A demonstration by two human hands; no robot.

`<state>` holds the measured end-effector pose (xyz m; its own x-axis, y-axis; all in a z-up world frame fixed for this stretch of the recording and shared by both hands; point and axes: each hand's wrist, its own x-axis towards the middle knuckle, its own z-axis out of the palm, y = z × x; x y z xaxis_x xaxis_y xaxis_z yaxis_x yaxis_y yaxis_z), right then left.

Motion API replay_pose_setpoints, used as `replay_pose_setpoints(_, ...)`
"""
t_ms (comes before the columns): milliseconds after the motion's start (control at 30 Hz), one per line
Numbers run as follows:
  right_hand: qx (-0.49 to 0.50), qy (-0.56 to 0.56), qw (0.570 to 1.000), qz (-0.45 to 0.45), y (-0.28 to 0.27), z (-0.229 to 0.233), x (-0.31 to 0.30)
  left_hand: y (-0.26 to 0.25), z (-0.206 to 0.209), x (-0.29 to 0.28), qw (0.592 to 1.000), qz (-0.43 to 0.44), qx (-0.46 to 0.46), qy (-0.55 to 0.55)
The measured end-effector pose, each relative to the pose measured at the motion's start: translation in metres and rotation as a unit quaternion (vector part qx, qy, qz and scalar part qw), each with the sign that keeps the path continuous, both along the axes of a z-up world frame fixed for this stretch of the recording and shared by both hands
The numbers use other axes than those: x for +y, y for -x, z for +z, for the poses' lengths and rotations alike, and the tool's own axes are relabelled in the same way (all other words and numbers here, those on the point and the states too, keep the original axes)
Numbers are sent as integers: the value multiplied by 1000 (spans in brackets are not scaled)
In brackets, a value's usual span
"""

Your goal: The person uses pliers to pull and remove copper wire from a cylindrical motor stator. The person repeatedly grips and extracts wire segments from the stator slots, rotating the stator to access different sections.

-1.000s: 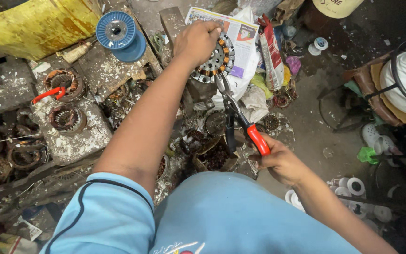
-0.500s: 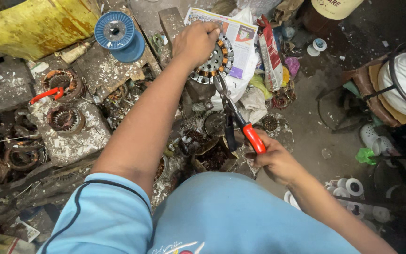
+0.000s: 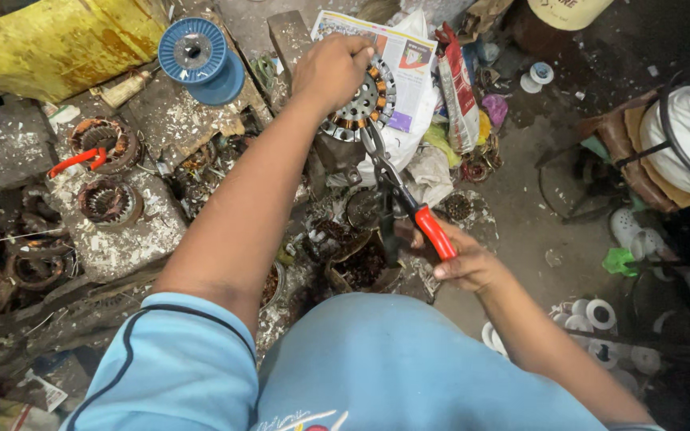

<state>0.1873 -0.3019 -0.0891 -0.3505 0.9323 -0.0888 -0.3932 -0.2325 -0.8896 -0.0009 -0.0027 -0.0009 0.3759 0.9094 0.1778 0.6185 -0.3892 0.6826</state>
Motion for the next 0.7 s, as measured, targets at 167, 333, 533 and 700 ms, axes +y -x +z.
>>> replay_pose_setpoints(167, 122, 21, 992, 7, 3, -18, 10, 3, 0, 2, 999, 9, 28, 20)
replay_pose_setpoints(333, 146, -6, 989, 33, 1, -38, 22, -1, -3, 2, 1000, 8, 14, 11)
replay_pose_setpoints(533, -204, -17, 978, -48, -4, -20, 20, 0, -5, 4, 1000, -3, 16, -2)
replay_pose_setpoints(700, -428, -97, 898, -27, -6, 10, 14, -2, -3, 4, 1000, 7, 16, 19)
